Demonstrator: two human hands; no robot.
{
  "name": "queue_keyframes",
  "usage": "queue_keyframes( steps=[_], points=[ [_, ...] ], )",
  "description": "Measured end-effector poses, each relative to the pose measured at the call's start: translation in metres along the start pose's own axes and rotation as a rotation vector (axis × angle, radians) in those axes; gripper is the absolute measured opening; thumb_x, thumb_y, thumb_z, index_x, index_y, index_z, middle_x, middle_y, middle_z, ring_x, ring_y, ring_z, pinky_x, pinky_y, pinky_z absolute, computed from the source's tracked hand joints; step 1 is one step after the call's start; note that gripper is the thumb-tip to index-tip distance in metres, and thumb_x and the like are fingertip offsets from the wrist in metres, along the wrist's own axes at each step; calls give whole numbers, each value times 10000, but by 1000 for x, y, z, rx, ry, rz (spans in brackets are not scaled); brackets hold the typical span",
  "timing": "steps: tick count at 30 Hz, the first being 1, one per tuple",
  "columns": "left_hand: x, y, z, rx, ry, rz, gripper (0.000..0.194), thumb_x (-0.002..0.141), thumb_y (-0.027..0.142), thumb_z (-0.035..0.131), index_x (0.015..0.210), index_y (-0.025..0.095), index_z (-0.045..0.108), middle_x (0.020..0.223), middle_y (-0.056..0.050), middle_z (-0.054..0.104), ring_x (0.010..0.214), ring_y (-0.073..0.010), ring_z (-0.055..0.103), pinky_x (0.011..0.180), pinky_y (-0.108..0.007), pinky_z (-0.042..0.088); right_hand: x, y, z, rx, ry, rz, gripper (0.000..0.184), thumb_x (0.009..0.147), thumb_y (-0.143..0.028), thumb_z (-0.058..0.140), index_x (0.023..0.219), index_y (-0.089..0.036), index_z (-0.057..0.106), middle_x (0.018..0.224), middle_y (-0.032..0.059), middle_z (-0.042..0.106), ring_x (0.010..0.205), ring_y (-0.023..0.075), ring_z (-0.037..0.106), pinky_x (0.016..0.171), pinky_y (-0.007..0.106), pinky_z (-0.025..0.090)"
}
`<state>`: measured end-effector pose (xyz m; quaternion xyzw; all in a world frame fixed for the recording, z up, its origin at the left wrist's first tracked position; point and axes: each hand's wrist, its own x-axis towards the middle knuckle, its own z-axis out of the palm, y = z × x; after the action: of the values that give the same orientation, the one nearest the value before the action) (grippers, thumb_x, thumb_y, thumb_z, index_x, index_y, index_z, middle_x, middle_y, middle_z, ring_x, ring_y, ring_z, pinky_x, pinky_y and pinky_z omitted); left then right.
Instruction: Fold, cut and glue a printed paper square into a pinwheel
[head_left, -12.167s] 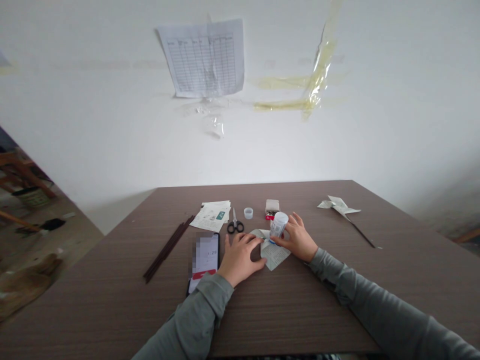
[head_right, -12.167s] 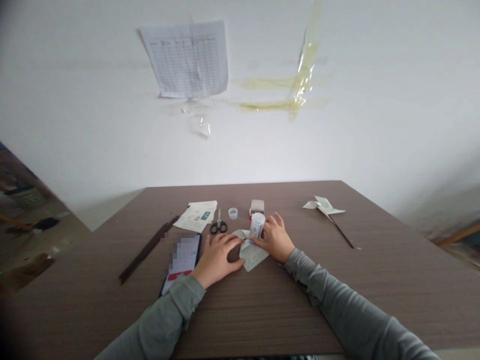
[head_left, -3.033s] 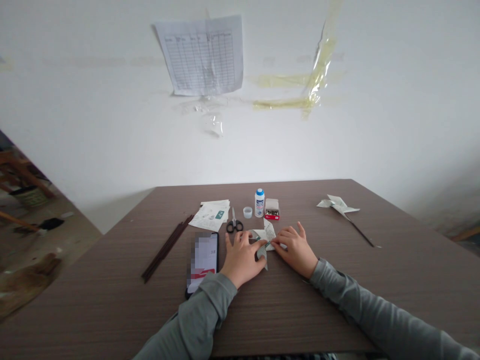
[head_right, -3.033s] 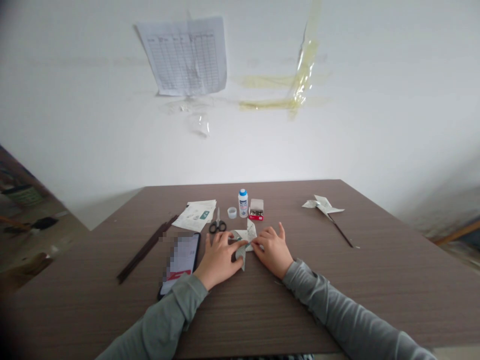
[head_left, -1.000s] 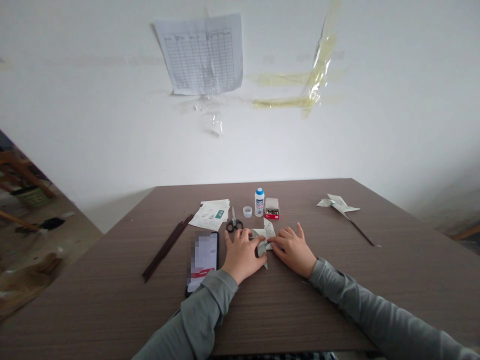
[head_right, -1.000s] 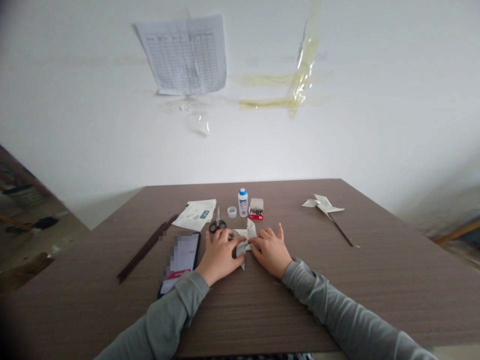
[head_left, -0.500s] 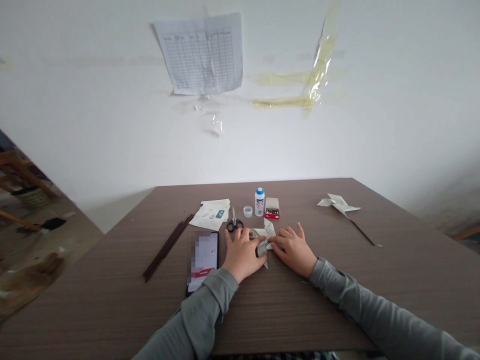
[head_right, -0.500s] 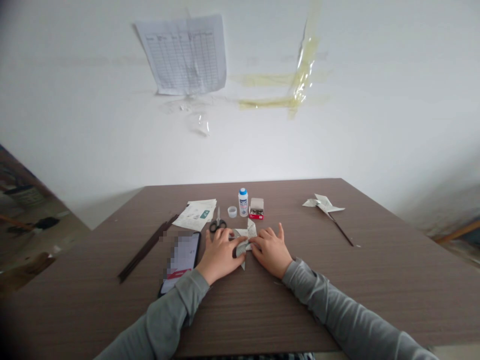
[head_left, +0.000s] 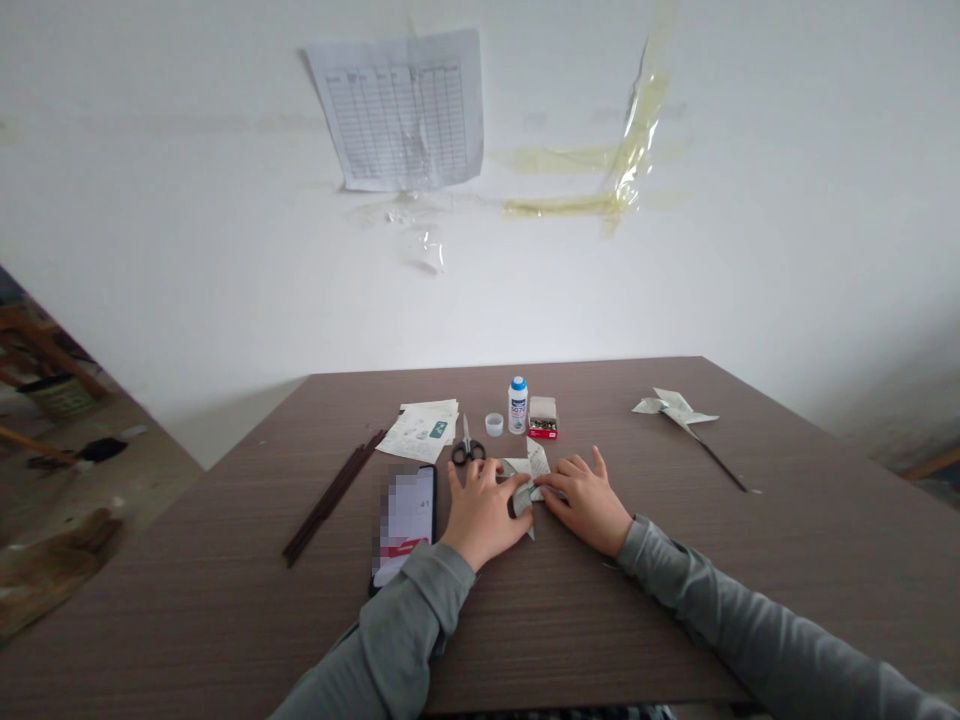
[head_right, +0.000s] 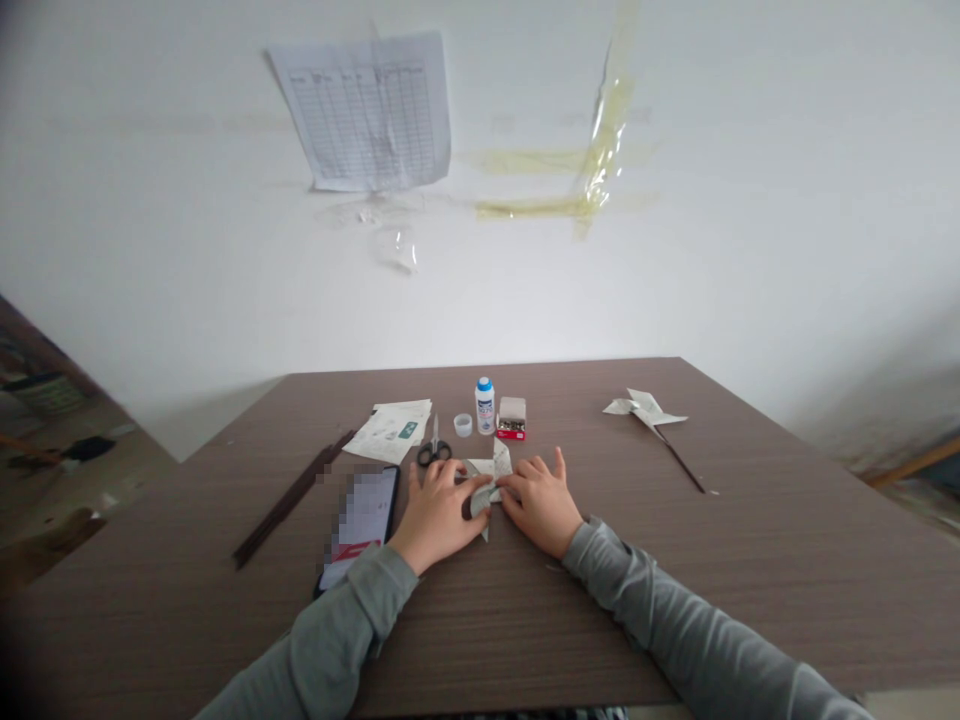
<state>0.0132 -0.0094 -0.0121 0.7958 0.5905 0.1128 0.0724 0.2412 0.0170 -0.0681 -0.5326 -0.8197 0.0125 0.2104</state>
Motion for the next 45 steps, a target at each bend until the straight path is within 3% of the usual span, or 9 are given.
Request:
queue_keyframes(
  steps=[9,14,19,25,36,45],
  points=[
    [2,4,-14,1,-83,-8,583,1117,429,910,1698,394,911,1714,-182,813,1757,-519,632,1558,-968,265,1,-4,-2,5,-5,17,296,1174,-241,780,1287,-379,1016,1204,70,937,1325,409,845,1509,916,406],
    [1,4,-10,0,-54,-6,570,1111,412,936,1680,400,921,1696,-169,821,1748,-521,646,1557,-961,298,1,-4,-2,10,-2,26,300,1166,-226,786,1284,-380,1015,1210,70,942,1333,394,844,1518,869,420],
    [-3,3,-4,-13,-9,-4,546,1127,398,928,1673,404,918,1621,-151,843,1677,-484,685,1560,-907,347,0,-3,-2,34,-3,27,306,1168,-230,771,1298,-369,1011,1200,81,936,1337,394,846,1493,913,423],
    [-7,1,-1,-31,50,17,434,1106,363,950,1534,424,986,1581,-132,851,1600,-466,698,1528,-890,413,0,-2,-1,46,0,26,283,1114,-247,839,1287,-396,1006,1218,65,936,1331,407,852,1478,914,450],
    [-7,2,-6,2,-2,1,458,1147,363,925,1598,430,965,1650,-140,834,1670,-486,675,1543,-928,375,-1,-7,-7,42,-7,36,360,1076,-230,879,1380,-372,1008,1250,82,942,1371,412,845,1524,931,352],
    [-6,-1,-4,26,10,43,443,1149,382,911,1584,448,970,1680,-140,830,1704,-488,626,1536,-910,366,-1,-7,-8,-3,-38,-2,306,1110,-284,864,1351,-391,1020,1269,94,936,1388,425,829,1508,946,366]
  ],
)
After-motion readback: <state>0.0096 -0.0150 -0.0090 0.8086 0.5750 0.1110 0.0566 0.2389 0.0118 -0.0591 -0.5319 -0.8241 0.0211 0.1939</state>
